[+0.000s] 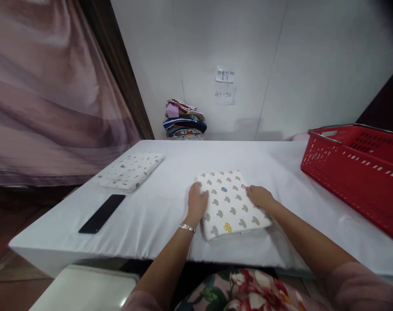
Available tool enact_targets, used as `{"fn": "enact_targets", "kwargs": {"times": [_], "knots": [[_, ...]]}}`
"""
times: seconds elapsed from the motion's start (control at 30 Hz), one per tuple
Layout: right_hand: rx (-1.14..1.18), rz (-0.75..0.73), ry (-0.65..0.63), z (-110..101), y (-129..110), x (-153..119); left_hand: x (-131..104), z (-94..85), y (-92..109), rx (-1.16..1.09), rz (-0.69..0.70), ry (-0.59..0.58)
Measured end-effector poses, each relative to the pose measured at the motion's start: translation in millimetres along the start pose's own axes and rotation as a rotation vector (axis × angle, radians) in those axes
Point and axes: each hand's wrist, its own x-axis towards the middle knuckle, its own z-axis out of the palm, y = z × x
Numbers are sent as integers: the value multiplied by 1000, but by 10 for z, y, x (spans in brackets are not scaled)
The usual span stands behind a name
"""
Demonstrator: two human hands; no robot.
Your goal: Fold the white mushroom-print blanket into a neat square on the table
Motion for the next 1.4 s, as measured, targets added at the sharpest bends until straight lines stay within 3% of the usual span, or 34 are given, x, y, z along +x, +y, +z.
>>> {"fn": "enact_targets", "kwargs": {"times": [0.1, 0.2, 0.27, 0.37, 0.53, 0.7, 0.83, 0.93, 1.1, 1.23, 1.4], "knots": [[-34, -51, 128, -6, -34, 0, -236, -48, 189, 209, 208, -79], [-34, -274, 338, -35, -132, 34, -433, -18, 344, 342, 368, -236], [-19, -436, 395, -50, -217, 69, -516, 31, 388, 395, 412, -316], [-5, -522, 338, -14, -298, 137, -576, 92, 379, 432, 409, -362], [-19, -400, 193, 170, -242, 256, -611, 105, 318, 299, 398, -367], [1, -388, 163, 237, -196, 300, -321, 61, 405, 76, 266, -362], [31, -381, 148, 234, -183, 310, 163, 90, 431, 225, 237, -252], [58, -385, 119, 214, -182, 324, 379, 189, 296, 338, 150, -283], [107, -396, 62, 78, -217, 298, 413, 295, 92, 384, 132, -306], [102, -380, 59, 15, -188, 140, 427, 276, 79, 394, 120, -363], [186, -360, 34, 84, -95, -66, 442, 267, 90, 390, 135, -362]]}}
